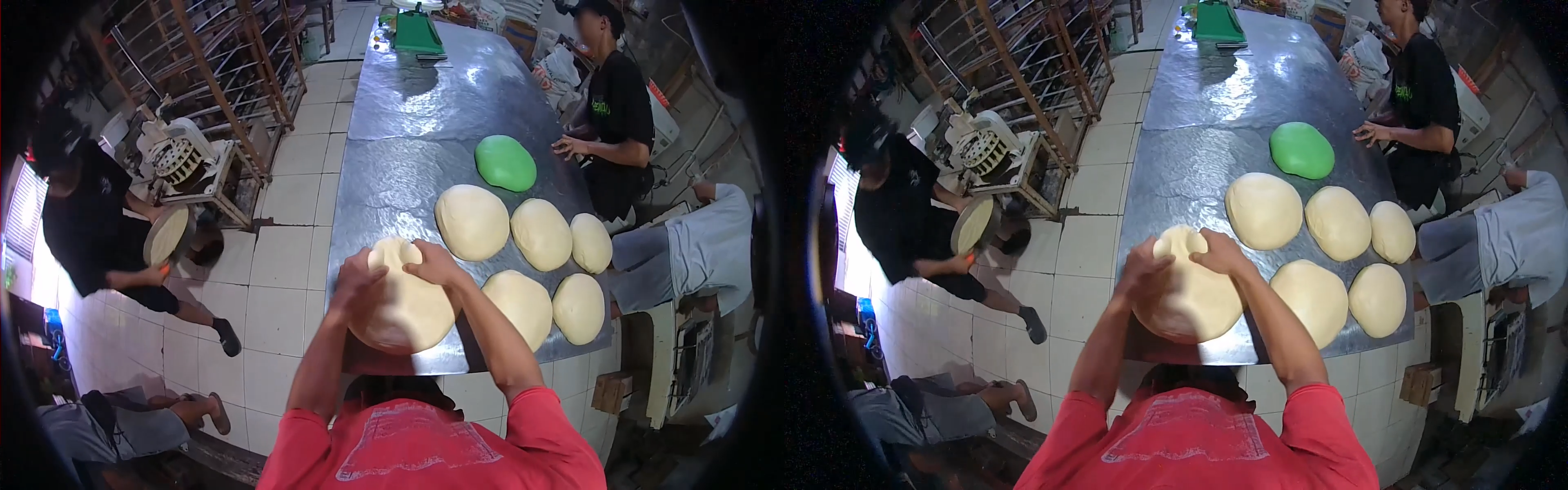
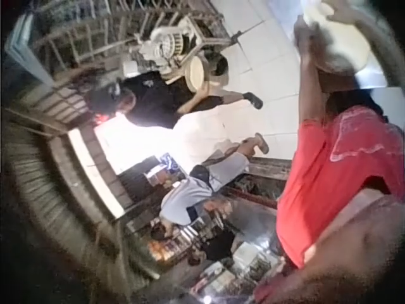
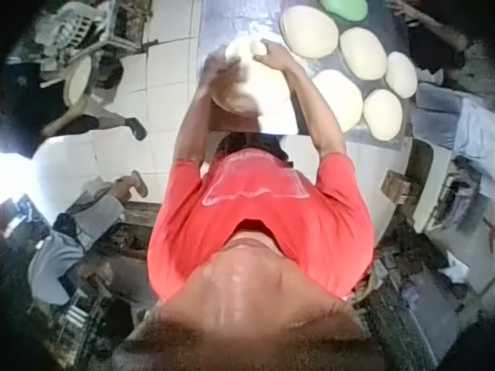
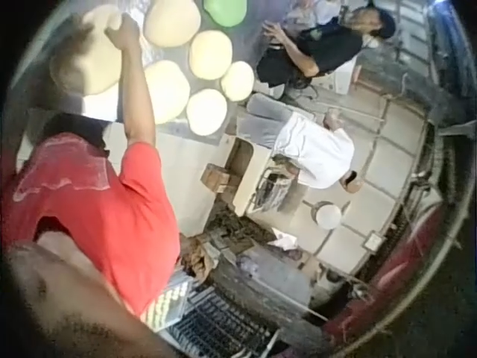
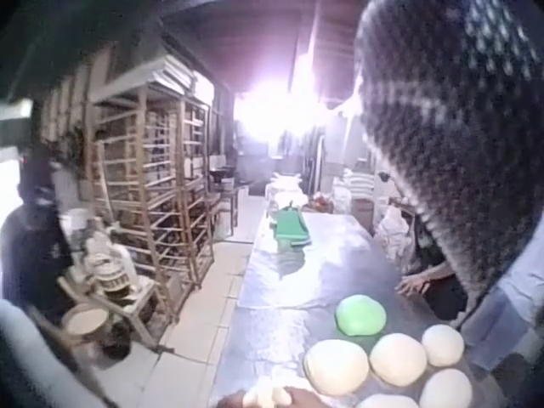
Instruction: Kneading, shaping, and organizing dough balls on a metal workbench in a commercial bakery environment.
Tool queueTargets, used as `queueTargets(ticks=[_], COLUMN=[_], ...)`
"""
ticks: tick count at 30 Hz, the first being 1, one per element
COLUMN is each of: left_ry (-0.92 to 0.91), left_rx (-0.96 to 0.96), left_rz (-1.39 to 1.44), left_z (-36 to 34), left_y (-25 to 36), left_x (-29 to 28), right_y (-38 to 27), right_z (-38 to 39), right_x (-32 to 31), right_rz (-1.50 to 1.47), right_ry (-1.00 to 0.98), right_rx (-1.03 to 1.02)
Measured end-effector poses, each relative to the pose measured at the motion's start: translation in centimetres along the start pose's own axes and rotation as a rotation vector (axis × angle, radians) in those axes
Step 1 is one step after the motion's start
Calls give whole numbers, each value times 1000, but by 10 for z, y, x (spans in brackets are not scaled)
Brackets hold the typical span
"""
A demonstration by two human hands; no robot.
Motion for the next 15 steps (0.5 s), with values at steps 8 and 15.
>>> queueTargets(ticks=[8,15], left_ry=[-333,-129], left_rx=[145,100], left_rz=[372,347], left_z=[96,24], left_y=[56,158], left_x=[-73,-135], right_y=[-85,-131], right_z=[105,55], right_x=[-81,-191], right_rz=[-424,-417], right_ry=[-367,-15], right_rx=[-112,-269])
Point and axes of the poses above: each hand's wrist, its own z-axis away from the middle knuckle, its own x-axis out of the palm, y = z × x, the point moved 6 cm from there along -z, towards the middle knuckle, and after that the axes turned 1 degree about -y, right-handed, at the moved point
